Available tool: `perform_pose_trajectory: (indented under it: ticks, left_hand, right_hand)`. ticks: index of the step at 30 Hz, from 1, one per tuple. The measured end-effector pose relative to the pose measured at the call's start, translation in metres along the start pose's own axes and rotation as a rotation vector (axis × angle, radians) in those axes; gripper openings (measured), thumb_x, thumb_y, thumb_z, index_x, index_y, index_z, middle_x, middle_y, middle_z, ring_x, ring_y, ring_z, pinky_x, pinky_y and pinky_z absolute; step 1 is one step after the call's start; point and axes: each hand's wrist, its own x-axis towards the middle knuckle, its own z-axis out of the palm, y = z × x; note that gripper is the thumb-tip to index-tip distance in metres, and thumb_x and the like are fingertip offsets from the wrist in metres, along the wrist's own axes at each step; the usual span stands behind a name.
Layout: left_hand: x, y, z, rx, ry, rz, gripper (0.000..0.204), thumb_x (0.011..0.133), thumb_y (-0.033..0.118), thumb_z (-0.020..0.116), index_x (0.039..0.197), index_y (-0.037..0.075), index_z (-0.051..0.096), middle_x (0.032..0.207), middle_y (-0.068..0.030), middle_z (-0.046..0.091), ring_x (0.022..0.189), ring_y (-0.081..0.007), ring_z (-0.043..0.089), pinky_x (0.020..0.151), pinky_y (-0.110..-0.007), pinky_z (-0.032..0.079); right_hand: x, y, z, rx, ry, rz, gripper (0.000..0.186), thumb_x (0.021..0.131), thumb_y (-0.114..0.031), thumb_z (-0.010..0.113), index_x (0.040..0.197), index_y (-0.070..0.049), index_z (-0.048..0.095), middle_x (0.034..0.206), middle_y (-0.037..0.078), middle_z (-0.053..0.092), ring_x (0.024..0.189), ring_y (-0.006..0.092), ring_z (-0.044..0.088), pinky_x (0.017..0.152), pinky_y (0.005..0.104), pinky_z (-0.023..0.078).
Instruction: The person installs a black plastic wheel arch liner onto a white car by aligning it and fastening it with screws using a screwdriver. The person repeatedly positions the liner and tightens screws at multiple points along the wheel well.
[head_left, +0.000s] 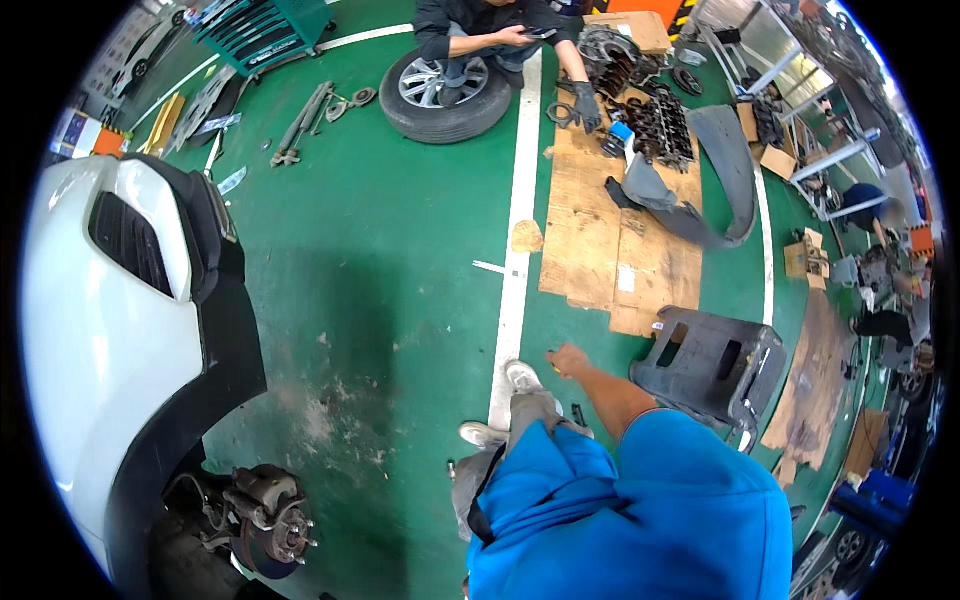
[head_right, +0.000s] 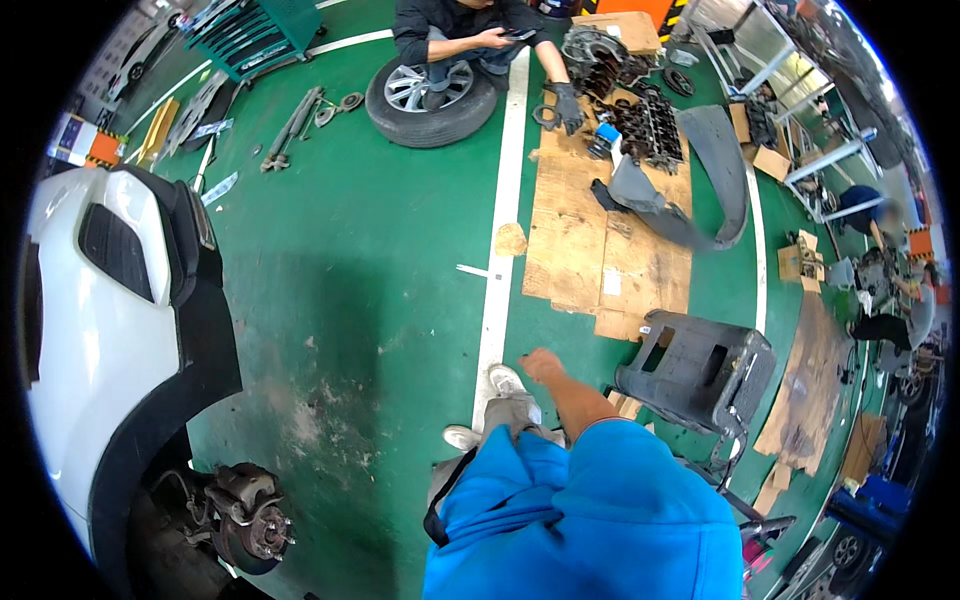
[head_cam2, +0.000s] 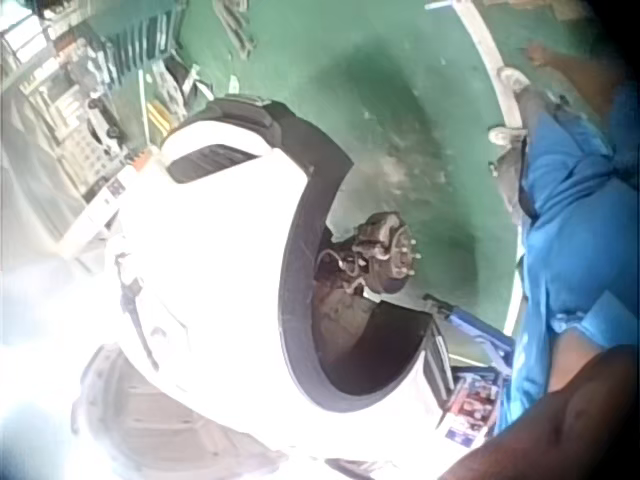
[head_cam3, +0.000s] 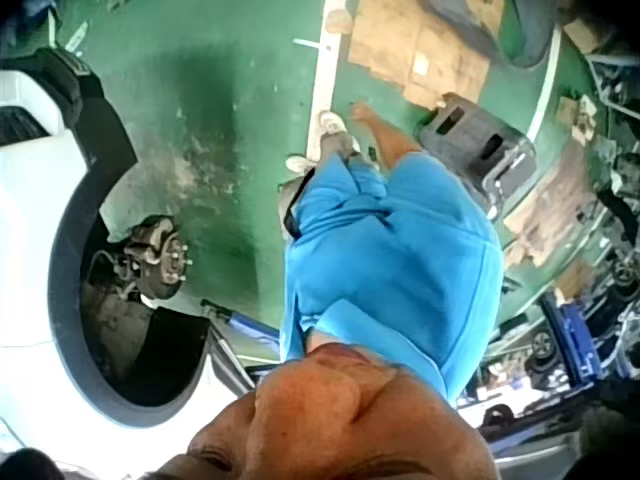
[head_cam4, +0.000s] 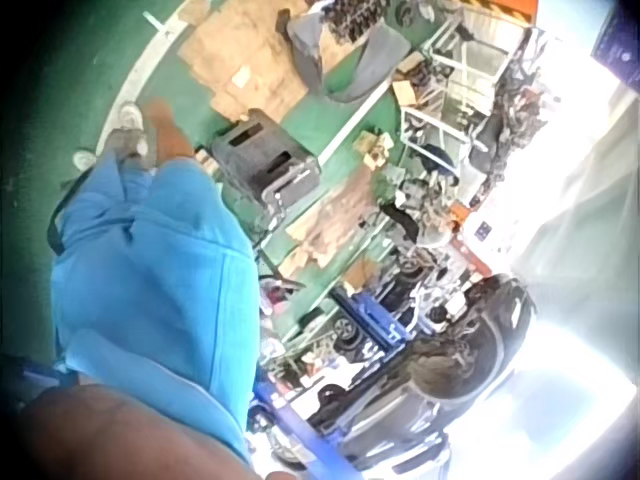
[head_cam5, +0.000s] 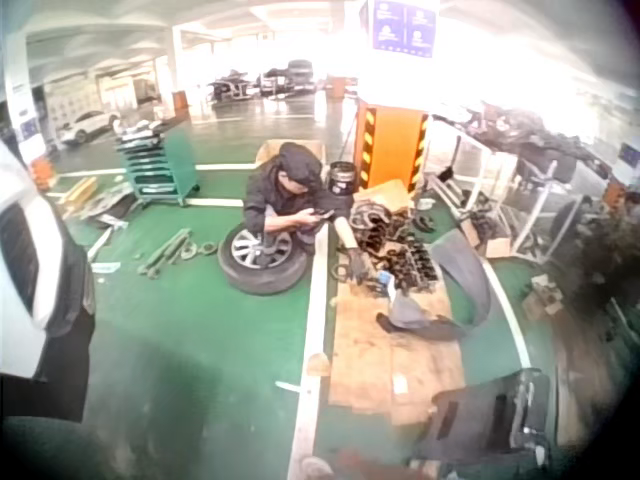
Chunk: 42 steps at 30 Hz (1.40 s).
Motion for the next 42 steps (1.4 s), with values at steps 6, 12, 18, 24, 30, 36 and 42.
perform_pose_trajectory:
  ticks: [6, 12, 18, 24, 30, 36, 42]
  left_hand:
    - [0.037, 0.066, -0.062, -0.343, 0.047, 0.071, 0.032, 0.094, 0.026, 0.063, 0.110, -0.001, 0.066, 0.094, -0.0094, 0.069, 0.077, -0.0191, 0.067, 0.067, -0.033, 0.054]
    - [0.055, 0.174, -0.152, -0.590, 0.263, 0.090, 0.038, 0.096, 0.034, 0.066, 0.112, 0.000, 0.063, 0.100, -0.0071, 0.067, 0.079, -0.0143, 0.063, 0.062, -0.029, 0.050]
    - [0.076, 0.131, -0.140, -0.556, 0.162, 0.013, 0.040, 0.096, 0.027, 0.066, 0.122, -0.003, 0.062, 0.096, -0.0090, 0.068, 0.077, -0.0175, 0.066, 0.064, -0.030, 0.053]
    - [0.084, 0.014, -0.083, -0.326, 0.025, 0.185, 0.023, 0.093, 0.022, 0.065, 0.098, 0.000, 0.072, 0.085, -0.0093, 0.071, 0.080, -0.0160, 0.067, 0.068, -0.030, 0.054]
    - [0.074, 0.037, -0.096, -0.310, 0.119, -0.045, 0.022, 0.091, 0.018, 0.065, 0.104, 0.002, 0.071, 0.090, -0.0106, 0.073, 0.078, -0.0207, 0.070, 0.066, -0.033, 0.056]
    - [0.070, 0.075, -0.102, -0.717, 0.243, -0.066, 0.024, 0.089, 0.013, 0.063, 0.110, 0.003, 0.070, 0.093, -0.0107, 0.073, 0.074, -0.0231, 0.071, 0.063, -0.035, 0.058]
    - [0.056, 0.093, -0.082, -0.635, 0.174, -0.004, 0.025, 0.089, 0.012, 0.062, 0.111, 0.001, 0.070, 0.092, -0.0124, 0.072, 0.078, -0.0233, 0.070, 0.068, -0.035, 0.058]
  right_hand:
    - [-0.023, 0.028, -0.005, 0.193, 0.050, -0.019, 0.046, 0.090, -0.041, 0.064, 0.077, 0.003, 0.069, 0.069, 0.015, 0.070, 0.060, 0.0233, 0.068, 0.059, 0.0357, 0.056]
    - [-0.028, 0.048, 0.036, 0.467, 0.028, 0.010, 0.041, 0.089, -0.035, 0.069, 0.083, 0.005, 0.069, 0.074, 0.017, 0.070, 0.063, 0.0225, 0.070, 0.057, 0.0352, 0.057]
    - [-0.055, 0.043, 0.045, 0.503, -0.029, 0.066, 0.037, 0.088, -0.028, 0.073, 0.106, 0.003, 0.068, 0.094, 0.016, 0.071, 0.069, 0.0239, 0.070, 0.055, 0.0368, 0.057]
    - [-0.050, 0.037, 0.053, 0.159, 0.014, -0.026, 0.039, 0.088, -0.034, 0.069, 0.097, 0.003, 0.072, 0.092, 0.020, 0.072, 0.076, 0.0273, 0.070, 0.068, 0.0409, 0.057]
    - [-0.019, 0.033, 0.042, 0.077, 0.324, -0.175, 0.066, 0.082, -0.041, 0.073, 0.132, 0.000, 0.061, 0.108, 0.019, 0.073, 0.092, 0.0298, 0.072, 0.081, 0.0403, 0.057]
    - [-0.026, -0.016, 0.037, -0.035, 0.113, -0.292, 0.049, 0.086, -0.041, 0.067, 0.110, 0.000, 0.073, 0.116, 0.023, 0.070, 0.112, 0.0351, 0.066, 0.096, 0.0427, 0.052]
    - [-0.065, -0.059, 0.086, 0.032, -0.155, -0.294, 0.045, 0.086, -0.038, 0.066, 0.110, -0.002, 0.073, 0.112, 0.022, 0.071, 0.108, 0.0356, 0.067, 0.094, 0.0418, 0.053]
